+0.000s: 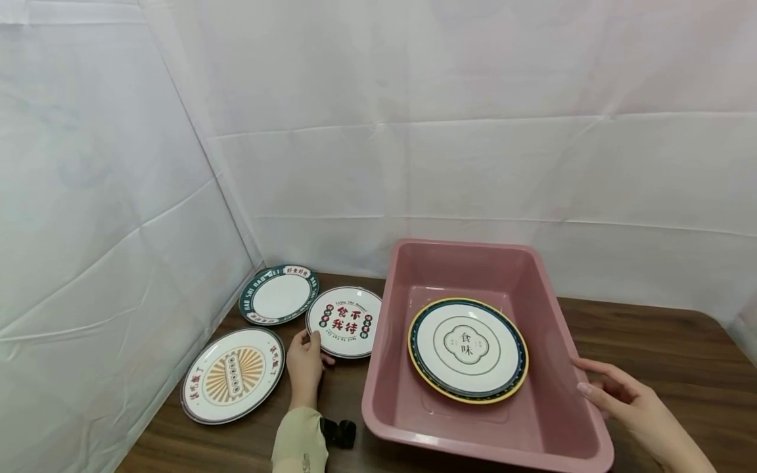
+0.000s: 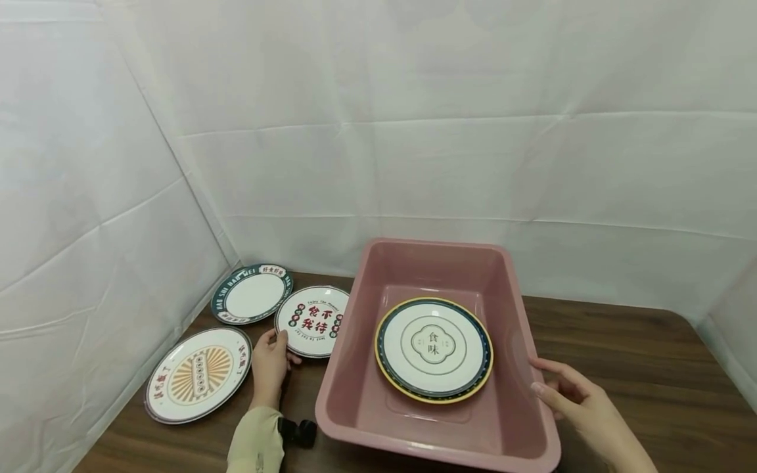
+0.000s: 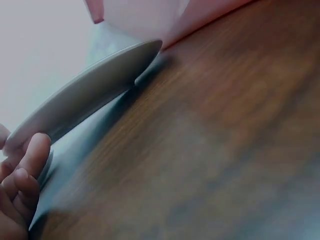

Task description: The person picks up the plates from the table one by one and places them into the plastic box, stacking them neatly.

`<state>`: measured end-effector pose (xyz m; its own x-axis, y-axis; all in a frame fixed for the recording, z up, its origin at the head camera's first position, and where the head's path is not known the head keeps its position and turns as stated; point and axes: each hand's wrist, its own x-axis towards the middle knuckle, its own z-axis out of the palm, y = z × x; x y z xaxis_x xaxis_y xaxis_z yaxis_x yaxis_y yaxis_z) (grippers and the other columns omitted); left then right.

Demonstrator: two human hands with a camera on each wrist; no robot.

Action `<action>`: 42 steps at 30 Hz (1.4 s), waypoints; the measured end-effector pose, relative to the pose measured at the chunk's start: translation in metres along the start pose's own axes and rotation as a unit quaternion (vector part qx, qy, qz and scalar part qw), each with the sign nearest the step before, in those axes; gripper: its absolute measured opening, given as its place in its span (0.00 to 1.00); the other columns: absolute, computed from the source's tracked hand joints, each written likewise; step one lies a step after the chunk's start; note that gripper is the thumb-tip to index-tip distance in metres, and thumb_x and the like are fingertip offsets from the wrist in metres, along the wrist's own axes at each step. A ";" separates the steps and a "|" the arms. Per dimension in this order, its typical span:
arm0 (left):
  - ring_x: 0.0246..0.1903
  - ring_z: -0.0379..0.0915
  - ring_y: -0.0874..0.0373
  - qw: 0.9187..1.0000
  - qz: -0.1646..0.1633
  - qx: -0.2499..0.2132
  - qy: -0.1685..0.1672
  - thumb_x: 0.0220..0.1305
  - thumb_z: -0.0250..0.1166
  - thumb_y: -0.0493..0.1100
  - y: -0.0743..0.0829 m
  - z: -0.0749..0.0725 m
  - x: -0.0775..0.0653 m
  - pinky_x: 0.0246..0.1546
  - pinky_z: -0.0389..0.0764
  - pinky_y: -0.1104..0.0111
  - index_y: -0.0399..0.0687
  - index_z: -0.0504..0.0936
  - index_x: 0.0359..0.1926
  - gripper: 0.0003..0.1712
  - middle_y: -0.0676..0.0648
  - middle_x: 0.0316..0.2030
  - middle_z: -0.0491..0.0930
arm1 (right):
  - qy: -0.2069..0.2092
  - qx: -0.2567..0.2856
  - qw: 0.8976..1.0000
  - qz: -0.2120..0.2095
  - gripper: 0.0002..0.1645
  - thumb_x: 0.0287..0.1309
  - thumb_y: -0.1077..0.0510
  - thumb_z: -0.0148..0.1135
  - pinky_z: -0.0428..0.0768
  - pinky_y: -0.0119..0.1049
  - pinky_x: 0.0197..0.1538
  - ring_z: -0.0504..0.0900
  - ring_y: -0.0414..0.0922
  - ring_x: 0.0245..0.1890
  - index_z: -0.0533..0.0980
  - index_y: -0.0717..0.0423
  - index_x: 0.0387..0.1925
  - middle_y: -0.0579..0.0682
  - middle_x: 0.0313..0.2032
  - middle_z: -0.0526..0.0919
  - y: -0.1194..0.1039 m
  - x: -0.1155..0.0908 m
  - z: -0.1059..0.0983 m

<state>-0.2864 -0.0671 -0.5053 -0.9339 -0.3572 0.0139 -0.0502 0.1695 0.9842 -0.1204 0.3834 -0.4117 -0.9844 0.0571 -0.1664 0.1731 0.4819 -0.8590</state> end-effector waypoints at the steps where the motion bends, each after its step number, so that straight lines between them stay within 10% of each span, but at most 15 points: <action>1: 0.09 0.70 0.56 1.000 -0.003 -0.013 -0.002 0.68 0.50 0.44 0.000 -0.001 -0.002 0.12 0.68 0.69 0.33 0.65 0.60 0.25 0.47 0.13 0.76 | 0.002 0.002 1.000 -0.002 0.30 0.67 0.46 0.49 0.78 0.39 0.38 0.77 0.37 0.40 0.60 0.46 0.68 0.53 0.45 0.76 0.000 0.000 0.000; 12: 0.08 0.71 0.60 0.994 -0.035 -0.107 -0.006 0.65 0.49 0.38 0.002 -0.010 -0.018 0.11 0.68 0.73 0.31 0.60 0.64 0.27 0.47 0.15 0.77 | -0.002 0.009 1.000 0.012 0.31 0.66 0.45 0.49 0.78 0.40 0.39 0.77 0.38 0.40 0.59 0.44 0.68 0.53 0.44 0.76 0.000 0.000 0.001; 29: 0.06 0.67 0.65 0.986 0.000 -0.163 0.031 0.67 0.48 0.36 0.013 -0.034 -0.020 0.09 0.66 0.75 0.32 0.59 0.65 0.26 0.54 0.12 0.73 | -0.012 -0.011 0.999 0.034 0.33 0.65 0.42 0.49 0.78 0.39 0.39 0.77 0.41 0.39 0.57 0.42 0.69 0.54 0.44 0.75 -0.003 -0.002 0.001; 42: 0.08 0.69 0.64 0.977 0.019 -0.213 0.012 0.70 0.46 0.36 0.060 -0.045 -0.035 0.11 0.65 0.76 0.36 0.57 0.65 0.24 0.54 0.11 0.74 | -0.002 -0.087 0.996 0.020 0.39 0.65 0.39 0.47 0.78 0.38 0.37 0.78 0.42 0.41 0.55 0.56 0.69 0.58 0.50 0.75 -0.016 -0.011 0.001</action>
<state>-0.2413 -0.0858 -0.4384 -0.9237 -0.3797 0.0510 0.1409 -0.2130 0.9668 -0.1122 0.3742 -0.3964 -0.9766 0.0764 -0.2011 0.2042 0.6232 -0.7549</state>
